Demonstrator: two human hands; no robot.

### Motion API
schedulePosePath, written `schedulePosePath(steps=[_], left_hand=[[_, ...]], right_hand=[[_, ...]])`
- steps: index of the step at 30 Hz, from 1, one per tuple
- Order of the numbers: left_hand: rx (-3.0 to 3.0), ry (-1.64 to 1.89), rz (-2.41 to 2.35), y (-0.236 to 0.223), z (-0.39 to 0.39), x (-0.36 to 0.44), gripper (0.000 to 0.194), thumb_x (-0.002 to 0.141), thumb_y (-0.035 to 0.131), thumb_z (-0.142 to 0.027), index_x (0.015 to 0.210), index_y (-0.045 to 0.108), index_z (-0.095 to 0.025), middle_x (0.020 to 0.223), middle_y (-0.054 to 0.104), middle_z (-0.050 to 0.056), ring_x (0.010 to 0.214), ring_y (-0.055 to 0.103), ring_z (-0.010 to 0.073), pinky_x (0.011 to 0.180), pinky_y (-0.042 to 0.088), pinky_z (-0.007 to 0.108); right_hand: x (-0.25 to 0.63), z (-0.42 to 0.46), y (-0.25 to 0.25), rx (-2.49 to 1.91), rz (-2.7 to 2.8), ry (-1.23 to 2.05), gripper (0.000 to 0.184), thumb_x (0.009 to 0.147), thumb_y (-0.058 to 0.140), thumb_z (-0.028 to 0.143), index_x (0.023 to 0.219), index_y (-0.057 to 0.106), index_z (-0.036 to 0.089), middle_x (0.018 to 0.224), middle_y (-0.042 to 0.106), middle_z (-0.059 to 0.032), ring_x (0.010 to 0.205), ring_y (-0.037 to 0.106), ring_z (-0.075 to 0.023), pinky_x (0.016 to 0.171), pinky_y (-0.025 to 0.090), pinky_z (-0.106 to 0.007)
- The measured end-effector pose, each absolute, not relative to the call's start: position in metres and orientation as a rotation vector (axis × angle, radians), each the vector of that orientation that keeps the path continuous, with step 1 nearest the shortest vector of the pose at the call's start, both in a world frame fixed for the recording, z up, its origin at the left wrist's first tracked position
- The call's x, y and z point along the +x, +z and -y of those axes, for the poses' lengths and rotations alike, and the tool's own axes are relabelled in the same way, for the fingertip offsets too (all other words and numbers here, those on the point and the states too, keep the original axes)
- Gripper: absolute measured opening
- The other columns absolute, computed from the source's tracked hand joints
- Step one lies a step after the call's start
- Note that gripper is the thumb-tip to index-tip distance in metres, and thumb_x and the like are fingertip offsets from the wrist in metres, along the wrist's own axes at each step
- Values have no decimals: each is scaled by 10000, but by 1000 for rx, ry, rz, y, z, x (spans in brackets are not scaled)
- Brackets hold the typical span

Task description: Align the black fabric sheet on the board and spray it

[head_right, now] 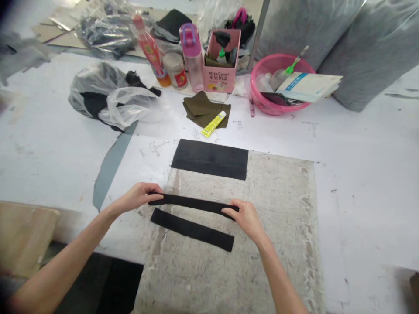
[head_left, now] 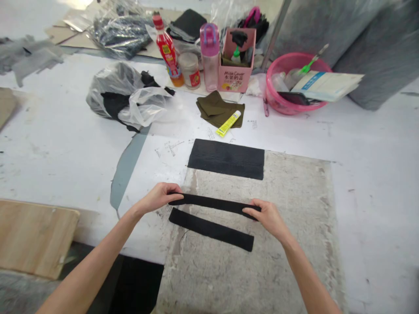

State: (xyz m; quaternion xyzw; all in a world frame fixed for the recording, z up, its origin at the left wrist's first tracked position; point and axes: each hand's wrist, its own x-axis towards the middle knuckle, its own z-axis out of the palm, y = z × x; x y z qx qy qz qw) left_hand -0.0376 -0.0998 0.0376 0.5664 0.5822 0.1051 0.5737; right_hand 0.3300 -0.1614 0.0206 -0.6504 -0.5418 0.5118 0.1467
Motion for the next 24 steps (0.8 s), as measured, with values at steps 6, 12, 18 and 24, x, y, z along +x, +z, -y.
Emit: schedulePosePath(steps=[6, 12, 18, 24], left_hand=[[1215, 463, -1489, 27, 68, -26, 304, 662, 744, -452, 661, 664, -159, 567, 586, 11, 509, 463, 107, 462, 309, 196], [1123, 558, -1523, 14, 39, -18, 348, 658, 745, -476, 692, 627, -150, 511, 548, -9, 450, 430, 81, 434, 287, 180], [1063, 631, -1639, 5, 25, -9, 387, 612, 779, -485, 639, 585, -150, 453, 520, -15, 411, 408, 76, 415, 276, 183], [1044, 630, -1667, -1, 22, -6, 404, 598, 767, -502, 675, 603, -141, 443, 515, -23, 405, 400, 71, 409, 267, 177]], right_hand=[[355, 129, 8, -1834, 1056, 1487, 349, 662, 690, 527, 669, 605, 188, 485, 573, 22, 445, 489, -116, 451, 367, -233], [363, 108, -11, -1915, 1015, 1278, 488, 639, 702, 628, 551, 451, 219, 403, 518, 29, 355, 435, -103, 396, 299, -227], [368, 97, -19, -2038, 1201, 1087, 412, 764, 602, 587, 609, 541, 211, 504, 581, 29, 396, 494, -113, 479, 365, -248], [369, 92, -19, -2156, 1441, 871, 388, 828, 520, 533, 618, 580, 212, 504, 568, 22, 444, 491, -124, 523, 323, -258]])
